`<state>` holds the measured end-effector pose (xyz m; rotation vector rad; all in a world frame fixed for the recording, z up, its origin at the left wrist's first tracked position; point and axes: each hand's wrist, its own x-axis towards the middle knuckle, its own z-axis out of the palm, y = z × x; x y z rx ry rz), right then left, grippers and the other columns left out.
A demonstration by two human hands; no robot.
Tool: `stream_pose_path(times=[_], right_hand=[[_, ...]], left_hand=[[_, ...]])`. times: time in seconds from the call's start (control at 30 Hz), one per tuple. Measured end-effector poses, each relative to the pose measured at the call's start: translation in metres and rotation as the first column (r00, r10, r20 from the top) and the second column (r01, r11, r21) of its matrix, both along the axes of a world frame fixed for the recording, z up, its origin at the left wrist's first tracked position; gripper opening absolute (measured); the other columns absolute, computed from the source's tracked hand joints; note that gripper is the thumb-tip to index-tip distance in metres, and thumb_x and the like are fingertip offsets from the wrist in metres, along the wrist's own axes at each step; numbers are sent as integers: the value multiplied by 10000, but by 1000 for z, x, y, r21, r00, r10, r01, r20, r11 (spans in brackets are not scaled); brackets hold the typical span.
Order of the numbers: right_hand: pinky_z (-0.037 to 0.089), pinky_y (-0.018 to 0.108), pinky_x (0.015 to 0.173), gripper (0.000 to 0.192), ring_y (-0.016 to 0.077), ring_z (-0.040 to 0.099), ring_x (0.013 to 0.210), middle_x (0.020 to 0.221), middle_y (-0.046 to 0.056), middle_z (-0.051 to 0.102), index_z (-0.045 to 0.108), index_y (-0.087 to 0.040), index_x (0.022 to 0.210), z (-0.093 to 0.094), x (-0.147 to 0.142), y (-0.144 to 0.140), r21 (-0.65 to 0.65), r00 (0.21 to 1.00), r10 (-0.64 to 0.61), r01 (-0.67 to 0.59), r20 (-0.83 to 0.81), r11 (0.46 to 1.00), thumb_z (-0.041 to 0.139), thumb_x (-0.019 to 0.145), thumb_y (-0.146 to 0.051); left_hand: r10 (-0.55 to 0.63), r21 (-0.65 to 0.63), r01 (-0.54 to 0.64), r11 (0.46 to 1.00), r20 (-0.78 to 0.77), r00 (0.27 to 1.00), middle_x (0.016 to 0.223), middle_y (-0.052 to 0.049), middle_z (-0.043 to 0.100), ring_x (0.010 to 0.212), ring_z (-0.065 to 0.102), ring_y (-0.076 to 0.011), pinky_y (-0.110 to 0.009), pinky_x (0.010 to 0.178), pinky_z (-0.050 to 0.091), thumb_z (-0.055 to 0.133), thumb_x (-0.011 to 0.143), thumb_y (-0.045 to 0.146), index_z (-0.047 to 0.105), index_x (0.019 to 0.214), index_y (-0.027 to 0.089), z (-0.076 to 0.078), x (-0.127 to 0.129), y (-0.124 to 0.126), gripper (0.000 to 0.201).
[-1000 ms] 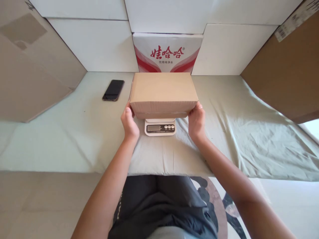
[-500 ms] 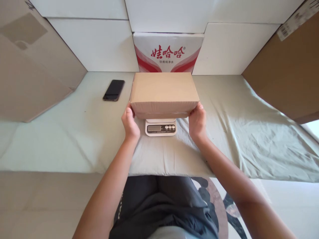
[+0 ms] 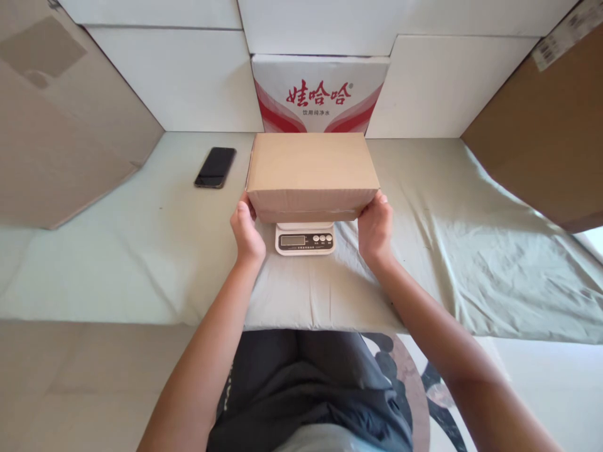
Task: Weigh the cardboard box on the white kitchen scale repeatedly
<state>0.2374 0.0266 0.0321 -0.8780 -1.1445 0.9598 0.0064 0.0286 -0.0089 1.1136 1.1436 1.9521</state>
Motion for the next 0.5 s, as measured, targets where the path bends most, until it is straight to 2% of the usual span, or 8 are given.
stream_pose_path(times=[0.17, 0.27, 0.37, 0.43, 0.5], right_hand=[[486, 476, 1307, 599, 297, 521, 1554, 1323, 6, 731, 695, -366, 1243, 6, -6, -7, 29, 997, -3, 1, 75, 1000, 382, 961, -792], [465, 478, 1327, 555, 288, 461, 1606, 1397, -9, 705, 680, -383, 1262, 9, -6, -4, 37, 994, -34, 30, 104, 999, 380, 977, -753], [386, 475, 1384, 539, 287, 393, 1654, 1445, -16, 684, 678, -379, 1265, 6, -1, 18, 58, 995, -72, 67, 72, 996, 399, 972, -735], [338, 492, 1409, 581, 295, 347, 1680, 1453, -24, 679, 681, -371, 1280, 1, 0, 43, 79, 996, -81, 77, 44, 994, 408, 955, -767], [315, 538, 1414, 642, 309, 297, 1702, 1468, -42, 670, 675, -366, 1321, -5, -2, 71, 121, 998, -67, 65, 11, 991, 407, 940, -807]], left_hand=[[-78, 0, 78, 997, 7, 997, 1315, -159, 760, 1387, 652, -348, -460, 1131, 544, 407, 914, 918, 757, 1266, 203, 7, 1, 1, 870], [-143, -11, 144, 990, 11, 990, 1314, -163, 753, 1425, 611, -394, -521, 1161, 527, 298, 845, 1005, 765, 1203, 226, 20, -4, 6, 976], [-227, -39, 226, 973, -13, 974, 1276, -166, 759, 1511, 533, -414, -539, 1229, 476, 243, 824, 1021, 762, 1148, 217, 42, -12, 20, 1011], [-272, -72, 270, 960, -18, 962, 1282, -175, 753, 1545, 502, -401, -545, 1270, 430, 173, 882, 972, 749, 1171, 178, 56, -17, 38, 1023], [-308, -118, 307, 945, 6, 951, 1332, -172, 732, 1564, 489, -372, -554, 1292, 387, 78, 972, 870, 723, 1243, 143, 62, -20, 62, 1009]])
